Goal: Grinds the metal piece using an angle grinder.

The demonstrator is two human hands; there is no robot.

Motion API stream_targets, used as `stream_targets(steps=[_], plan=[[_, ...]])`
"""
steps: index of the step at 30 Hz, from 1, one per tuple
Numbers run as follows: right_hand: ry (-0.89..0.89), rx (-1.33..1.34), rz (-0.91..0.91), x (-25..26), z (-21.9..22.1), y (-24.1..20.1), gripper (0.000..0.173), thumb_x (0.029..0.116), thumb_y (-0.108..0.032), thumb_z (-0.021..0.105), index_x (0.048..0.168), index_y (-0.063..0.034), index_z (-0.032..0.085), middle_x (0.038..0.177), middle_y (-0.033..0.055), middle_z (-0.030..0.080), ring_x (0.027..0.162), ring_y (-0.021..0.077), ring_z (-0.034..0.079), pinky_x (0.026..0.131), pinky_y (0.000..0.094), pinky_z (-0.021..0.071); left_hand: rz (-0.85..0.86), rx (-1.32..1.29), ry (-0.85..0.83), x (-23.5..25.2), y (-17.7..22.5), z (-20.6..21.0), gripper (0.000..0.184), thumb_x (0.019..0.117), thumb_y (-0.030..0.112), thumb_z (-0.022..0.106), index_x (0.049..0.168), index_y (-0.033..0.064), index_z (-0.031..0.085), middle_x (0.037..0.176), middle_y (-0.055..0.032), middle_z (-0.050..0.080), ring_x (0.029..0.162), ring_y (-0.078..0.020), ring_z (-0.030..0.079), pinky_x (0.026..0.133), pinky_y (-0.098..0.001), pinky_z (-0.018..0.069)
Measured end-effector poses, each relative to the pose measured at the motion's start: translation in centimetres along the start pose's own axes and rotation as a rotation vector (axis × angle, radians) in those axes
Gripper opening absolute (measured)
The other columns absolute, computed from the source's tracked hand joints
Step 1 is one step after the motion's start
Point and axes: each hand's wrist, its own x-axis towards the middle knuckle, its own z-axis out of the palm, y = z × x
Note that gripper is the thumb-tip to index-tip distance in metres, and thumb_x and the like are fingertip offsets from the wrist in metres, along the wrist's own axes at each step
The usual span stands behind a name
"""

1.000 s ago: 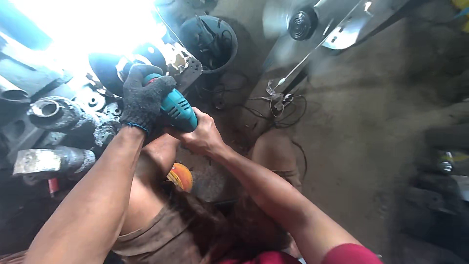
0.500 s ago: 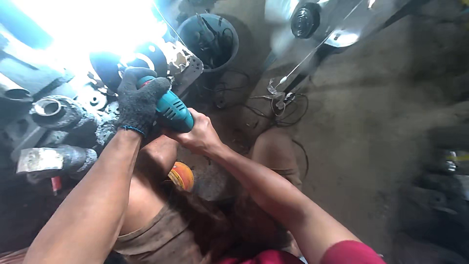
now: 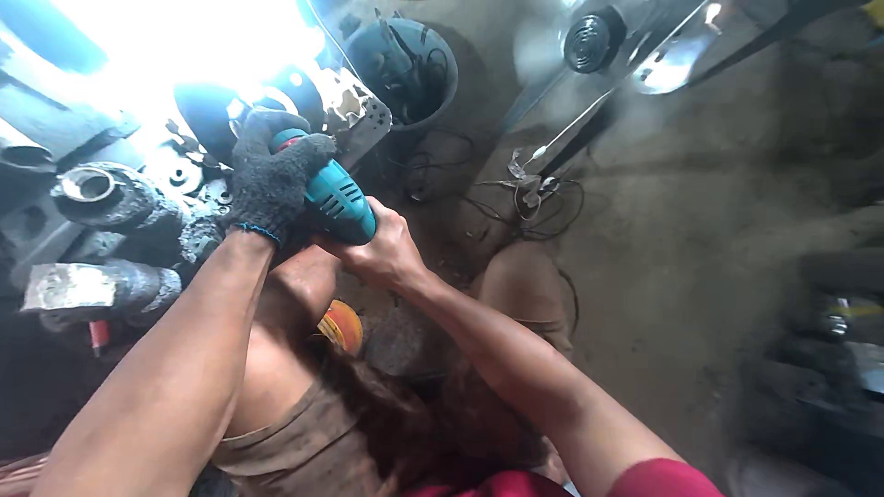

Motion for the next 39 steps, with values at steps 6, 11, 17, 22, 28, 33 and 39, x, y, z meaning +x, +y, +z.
stream_targets(steps=[6,11,17,22,28,33,39], plan=[[0.043,0.041,-0.001,-0.2,-0.6,0.4,0.053,0.0769,-0.047,0.087,0.115,-0.0156,0.068,0.090,-0.0013,0.074,0.082,0.0097,0.072,0.074,0.0397,0.0633,-0.006,-0.058,-0.033,0.8,-0.2,1.5,0.045,0.0840,0.049,0.080,0.119,0.0238,0.067,0.101,0.0014,0.072,0.089,-0.0124,0.072,0.077,-0.0393,0.0638],[0.057,0.036,-0.021,-0.3,-0.6,0.7,0.055,0.0767,-0.046,0.088,0.117,-0.0134,0.068,0.091,0.0000,0.074,0.082,0.0105,0.072,0.074,0.0402,0.0636,0.000,-0.047,-0.050,0.3,0.5,1.5,0.048,0.0837,0.050,0.080,0.121,0.0233,0.066,0.102,0.0013,0.072,0.090,-0.0120,0.072,0.077,-0.0394,0.0636],[0.056,0.038,-0.022,-0.3,-0.8,0.7,0.054,0.0762,-0.045,0.088,0.116,-0.0139,0.068,0.089,0.0001,0.074,0.081,0.0111,0.072,0.072,0.0408,0.0628,-0.058,0.004,-0.055,-1.3,4.1,1.1,0.044,0.0844,0.039,0.078,0.121,0.0185,0.064,0.108,-0.0007,0.070,0.095,-0.0110,0.069,0.083,-0.0377,0.0603],[0.032,0.040,-0.010,-0.2,-0.8,0.5,0.057,0.0759,-0.047,0.088,0.119,-0.0146,0.068,0.092,0.0008,0.074,0.082,0.0123,0.072,0.072,0.0423,0.0628,-0.061,-0.022,-0.053,-1.2,3.6,0.8,0.045,0.0841,0.038,0.078,0.122,0.0187,0.063,0.109,-0.0013,0.070,0.096,-0.0122,0.069,0.082,-0.0385,0.0610],[0.011,0.038,-0.013,-0.2,-0.6,0.4,0.058,0.0759,-0.047,0.088,0.119,-0.0143,0.067,0.091,0.0022,0.074,0.082,0.0149,0.073,0.071,0.0455,0.0626,0.030,0.011,-0.017,-0.2,1.1,0.6,0.044,0.0842,0.045,0.080,0.120,0.0225,0.067,0.112,0.0011,0.070,0.100,-0.0106,0.069,0.087,-0.0366,0.0595],[-0.001,0.010,-0.014,-0.1,-0.5,0.5,0.056,0.0756,-0.045,0.088,0.117,-0.0146,0.066,0.088,0.0024,0.073,0.080,0.0156,0.072,0.069,0.0458,0.0616,0.088,0.001,-0.010,-0.2,0.7,0.5,0.040,0.0852,0.042,0.079,0.117,0.0213,0.068,0.121,0.0007,0.066,0.109,-0.0124,0.065,0.092,-0.0373,0.0572],[-0.042,0.009,-0.012,0.1,-0.3,0.4,0.056,0.0762,-0.045,0.087,0.119,-0.0148,0.067,0.089,0.0019,0.073,0.080,0.0155,0.072,0.069,0.0461,0.0621,-0.014,-0.021,0.005,-0.9,0.9,-0.1,0.047,0.0858,0.044,0.078,0.123,0.0200,0.064,0.110,0.0001,0.070,0.099,-0.0129,0.069,0.085,-0.0386,0.0602]])
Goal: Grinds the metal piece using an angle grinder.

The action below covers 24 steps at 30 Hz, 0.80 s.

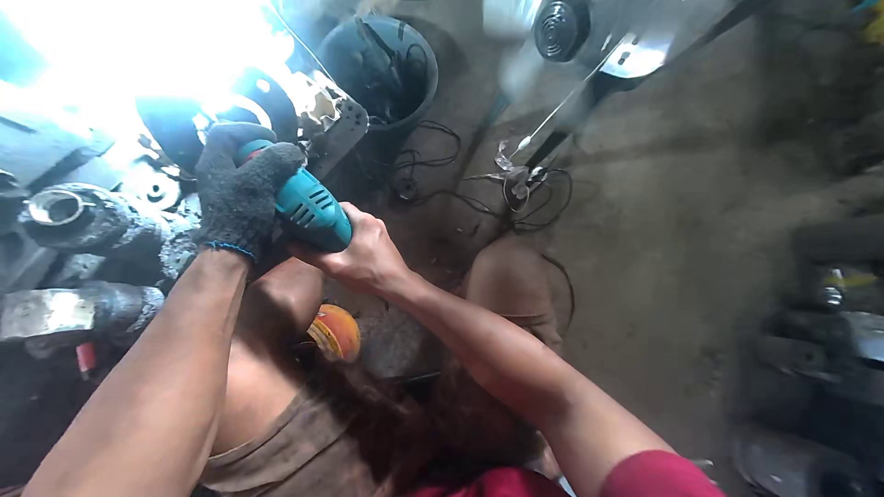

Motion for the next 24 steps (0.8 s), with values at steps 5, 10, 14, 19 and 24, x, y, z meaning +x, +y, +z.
stream_targets(steps=[5,10,14,19,24], plan=[[-0.024,-0.001,0.017,0.0,0.2,-0.2,0.056,0.0760,-0.046,0.087,0.119,-0.0154,0.067,0.090,0.0021,0.073,0.082,0.0158,0.072,0.070,0.0466,0.0618,-0.026,-0.009,0.010,-0.4,-0.2,-0.3,0.045,0.0863,0.044,0.078,0.122,0.0203,0.065,0.107,-0.0007,0.070,0.095,-0.0139,0.070,0.082,-0.0392,0.0609],[-0.020,-0.004,0.033,0.1,0.4,-0.3,0.055,0.0759,-0.045,0.088,0.117,-0.0159,0.067,0.089,0.0014,0.073,0.081,0.0148,0.072,0.069,0.0455,0.0620,-0.004,-0.037,0.017,-0.1,-0.7,-0.3,0.045,0.0853,0.042,0.079,0.121,0.0195,0.065,0.108,0.0002,0.071,0.098,-0.0134,0.070,0.084,-0.0377,0.0610],[0.008,0.008,0.003,0.0,0.4,-0.3,0.052,0.0759,-0.038,0.088,0.116,-0.0136,0.067,0.090,0.0035,0.073,0.082,0.0163,0.072,0.070,0.0463,0.0617,0.022,-0.059,0.010,0.2,-1.0,-0.2,0.045,0.0834,0.041,0.082,0.120,0.0192,0.067,0.107,0.0002,0.071,0.098,-0.0131,0.070,0.084,-0.0376,0.0609],[0.062,0.005,-0.017,-0.1,0.3,-0.4,0.058,0.0761,-0.048,0.088,0.117,-0.0119,0.068,0.092,0.0034,0.074,0.083,0.0152,0.073,0.074,0.0448,0.0631,0.057,0.091,0.010,0.9,-1.0,-0.1,0.045,0.0832,0.051,0.078,0.117,0.0244,0.068,0.110,0.0020,0.070,0.100,-0.0107,0.068,0.086,-0.0385,0.0588],[0.040,-0.018,0.012,-0.2,-0.1,-0.6,0.058,0.0762,-0.050,0.087,0.119,-0.0156,0.068,0.094,0.0014,0.075,0.087,0.0146,0.073,0.077,0.0466,0.0627,0.034,0.111,-0.008,1.2,-1.0,0.1,0.046,0.0829,0.054,0.078,0.119,0.0277,0.067,0.110,0.0030,0.070,0.099,-0.0102,0.069,0.085,-0.0391,0.0602]])
